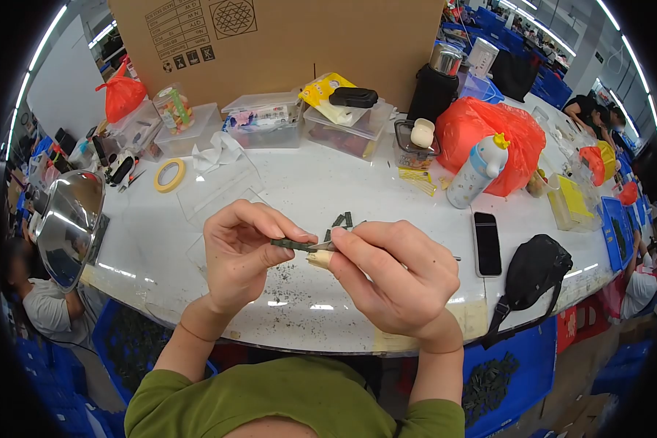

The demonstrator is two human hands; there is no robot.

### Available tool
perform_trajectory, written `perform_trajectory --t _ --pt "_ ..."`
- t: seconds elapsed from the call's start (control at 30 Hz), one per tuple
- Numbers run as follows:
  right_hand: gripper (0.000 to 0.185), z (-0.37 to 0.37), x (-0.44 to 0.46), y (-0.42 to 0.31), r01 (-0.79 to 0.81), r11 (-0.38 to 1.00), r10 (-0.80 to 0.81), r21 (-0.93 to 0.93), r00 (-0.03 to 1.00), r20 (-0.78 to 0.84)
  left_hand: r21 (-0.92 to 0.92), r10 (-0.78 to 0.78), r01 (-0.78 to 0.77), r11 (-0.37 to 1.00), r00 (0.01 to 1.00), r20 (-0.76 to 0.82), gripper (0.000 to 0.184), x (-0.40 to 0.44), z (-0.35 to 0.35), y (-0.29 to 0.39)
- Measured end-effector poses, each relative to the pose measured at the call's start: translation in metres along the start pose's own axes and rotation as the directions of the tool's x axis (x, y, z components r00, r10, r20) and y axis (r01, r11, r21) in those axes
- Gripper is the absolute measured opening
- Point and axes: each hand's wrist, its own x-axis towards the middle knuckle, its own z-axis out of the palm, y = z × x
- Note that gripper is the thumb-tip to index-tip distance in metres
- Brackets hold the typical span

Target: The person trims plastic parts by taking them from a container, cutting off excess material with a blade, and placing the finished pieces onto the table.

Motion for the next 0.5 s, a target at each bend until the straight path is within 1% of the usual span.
perform_trajectory --t 0.2,0.33,0.37,0.4,0.43,0.47,0.5 --pt "0.02 -0.002 0.001 0.001 0.029 0.999 -0.03 0.013 0.999 0.042 -0.002 -0.012 0.012 1.0 1.0 -0.013 0.029 0.0 0.0 -0.001" --pt "0.023 -0.001 0.001 -0.002 -0.018 1.0 0.018 -0.004 0.999 0.027 -0.028 0.07 -0.068 0.997 0.996 0.049 0.023 0.001 -0.003 -0.003" --pt "0.023 -0.001 0.001 -0.002 -0.022 1.0 0.022 0.0 0.999 0.032 0.184 0.069 -0.073 0.98 0.997 0.025 0.024 0.003 -0.004 0.003" --pt "0.022 -0.001 0.002 -0.002 -0.024 1.0 0.024 0.009 0.999 0.022 0.387 0.069 -0.064 0.92 0.998 0.002 0.024 0.007 -0.008 0.013" --pt "0.022 -0.002 0.001 -0.001 -0.031 0.999 0.03 0.016 0.999 0.014 0.689 0.123 -0.081 0.721 0.992 -0.012 0.02 0.011 -0.015 0.024" --pt "0.022 -0.003 0.001 -0.001 -0.037 0.999 0.037 0.021 0.999 0.003 0.834 0.122 -0.013 0.551 0.99 -0.065 0.019 0.013 -0.027 0.027" --pt "0.022 -0.005 0.001 0.0 -0.04 0.999 0.04 0.026 0.999 -0.012 0.934 0.136 0.057 0.352 0.984 -0.112 0.017 0.016 -0.041 0.029"
